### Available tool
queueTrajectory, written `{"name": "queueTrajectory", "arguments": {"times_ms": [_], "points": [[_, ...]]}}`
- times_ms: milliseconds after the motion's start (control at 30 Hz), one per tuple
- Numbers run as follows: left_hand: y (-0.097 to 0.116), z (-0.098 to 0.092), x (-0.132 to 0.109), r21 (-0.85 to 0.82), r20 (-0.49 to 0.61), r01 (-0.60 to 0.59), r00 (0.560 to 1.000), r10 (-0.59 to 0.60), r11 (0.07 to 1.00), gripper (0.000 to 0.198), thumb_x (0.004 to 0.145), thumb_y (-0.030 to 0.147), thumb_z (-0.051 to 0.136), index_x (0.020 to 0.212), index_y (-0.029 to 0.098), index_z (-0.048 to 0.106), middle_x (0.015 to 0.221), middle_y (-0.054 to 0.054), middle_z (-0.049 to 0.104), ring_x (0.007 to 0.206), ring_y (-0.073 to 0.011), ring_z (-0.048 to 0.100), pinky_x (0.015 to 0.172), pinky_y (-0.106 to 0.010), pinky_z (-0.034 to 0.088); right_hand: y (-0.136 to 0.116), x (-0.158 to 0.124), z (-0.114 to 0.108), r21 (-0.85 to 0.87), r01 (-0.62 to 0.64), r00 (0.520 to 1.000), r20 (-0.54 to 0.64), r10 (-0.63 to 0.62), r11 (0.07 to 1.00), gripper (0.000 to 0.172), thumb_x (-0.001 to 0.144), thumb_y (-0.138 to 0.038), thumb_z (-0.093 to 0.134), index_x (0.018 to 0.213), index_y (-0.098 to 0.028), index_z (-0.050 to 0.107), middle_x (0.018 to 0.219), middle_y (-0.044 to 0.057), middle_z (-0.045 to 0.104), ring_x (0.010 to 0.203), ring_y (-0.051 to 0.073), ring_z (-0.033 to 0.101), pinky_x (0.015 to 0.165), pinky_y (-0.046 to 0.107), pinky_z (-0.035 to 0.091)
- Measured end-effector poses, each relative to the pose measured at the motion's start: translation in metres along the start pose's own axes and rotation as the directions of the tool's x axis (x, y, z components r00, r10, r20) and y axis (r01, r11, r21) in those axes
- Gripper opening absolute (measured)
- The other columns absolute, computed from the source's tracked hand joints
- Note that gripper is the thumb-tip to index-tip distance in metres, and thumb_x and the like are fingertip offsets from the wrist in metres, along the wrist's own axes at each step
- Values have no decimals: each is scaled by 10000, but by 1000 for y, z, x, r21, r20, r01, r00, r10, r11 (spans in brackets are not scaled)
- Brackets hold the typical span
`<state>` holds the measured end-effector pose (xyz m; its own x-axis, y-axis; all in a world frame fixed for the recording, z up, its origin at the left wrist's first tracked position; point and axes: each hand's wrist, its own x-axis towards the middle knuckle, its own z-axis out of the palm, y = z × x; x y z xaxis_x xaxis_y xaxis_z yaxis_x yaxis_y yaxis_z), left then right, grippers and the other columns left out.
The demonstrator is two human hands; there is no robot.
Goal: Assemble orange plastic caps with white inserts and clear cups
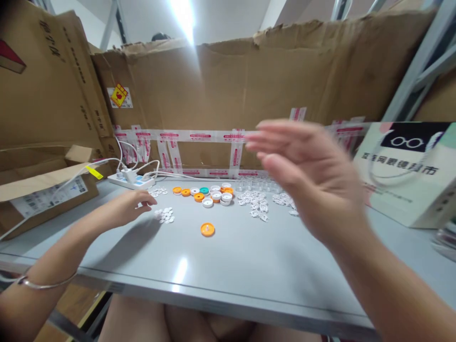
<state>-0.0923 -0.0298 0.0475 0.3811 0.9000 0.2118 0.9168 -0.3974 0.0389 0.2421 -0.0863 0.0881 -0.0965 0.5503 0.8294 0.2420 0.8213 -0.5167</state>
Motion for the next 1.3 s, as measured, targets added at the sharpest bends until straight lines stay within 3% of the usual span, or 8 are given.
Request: {"name": "queueTrajectory", "arguments": {"times_ms": [133, 233, 400, 733, 900, 1067, 1200, 1300], "points": [[-10, 18, 17, 67, 130, -1, 991, -8, 998, 262, 693, 93, 463, 775, 145, 706, 817, -93, 711, 743, -203, 628, 671, -251, 444, 33, 0, 25, -134, -268, 926, 239, 294, 954, 220, 791, -383, 582, 935, -226, 635, 1008, 41, 665, 968, 202, 605, 874, 380, 470], [-15, 24, 18, 66, 162, -17, 987, 6, 998, 275, 673, 70, 455, 718, 159, 712, 760, -83, 710, 699, -200, 624, 627, -242, 417, 55, 0, 39, -256, -301, 840, 385, 383, 919, 244, 796, -408, 556, 920, -217, 646, 1034, 49, 667, 989, 219, 596, 888, 392, 444], [-17, 30, 21, 65, 171, 1, 985, -12, 998, 263, 685, 95, 462, 714, 160, 715, 783, -89, 713, 727, -205, 626, 643, -243, 414, 75, -3, 54, -292, -277, 731, 554, 398, 916, 254, 777, -383, 569, 953, -215, 642, 1066, 42, 650, 1014, 212, 575, 892, 365, 423], [-30, 32, 22, -30, 146, 47, 988, -42, 998, 208, 694, 163, 487, 725, 176, 692, 755, -42, 718, 709, -176, 639, 647, -223, 446, 97, -31, 64, -298, -283, 520, 751, 407, 912, 683, 584, -495, 733, 1163, -203, 519, 1132, 79, 475, 1039, 203, 490, 933, 358, 399], [-32, 29, 18, -70, 57, 81, 995, -77, 994, 247, 740, 215, 445, 816, 158, 674, 863, -69, 708, 783, -191, 629, 712, -254, 455, 97, -34, 66, -294, -294, 522, 748, 410, 910, 670, 596, -504, 722, 1154, -192, 524, 1128, 80, 476, 1051, 204, 482, 955, 360, 379], [-21, 1, -18, -274, -221, 138, 954, -202, 952, 294, 804, 374, 437, 880, 175, 639, 912, -64, 684, 847, -207, 601, 732, -276, 444, 95, -34, 65, -298, -299, 520, 746, 417, 906, 668, 601, -525, 709, 1152, -198, 521, 1158, 79, 480, 1077, 220, 472, 963, 373, 372], [-4, -9, -62, -404, 192, 123, 980, -47, 907, 244, 762, 433, 550, 819, 210, 630, 833, -9, 657, 777, -163, 583, 681, -229, 444, 95, -35, 66, -286, -298, 528, 746, 407, 911, 635, 616, -517, 701, 1134, -190, 533, 1141, 82, 488, 1049, 214, 486, 937, 367, 389], [4, -3, -80, -402, 314, 195, 947, -66, 894, 226, 723, 410, 602, 778, 191, 598, 766, 2, 622, 686, -136, 551, 620, -214, 436, 96, -36, 67, -283, -300, 544, 734, 407, 911, 623, 615, -516, 703, 1119, -189, 541, 1120, 82, 495, 1032, 210, 492, 928, 367, 394]]}}
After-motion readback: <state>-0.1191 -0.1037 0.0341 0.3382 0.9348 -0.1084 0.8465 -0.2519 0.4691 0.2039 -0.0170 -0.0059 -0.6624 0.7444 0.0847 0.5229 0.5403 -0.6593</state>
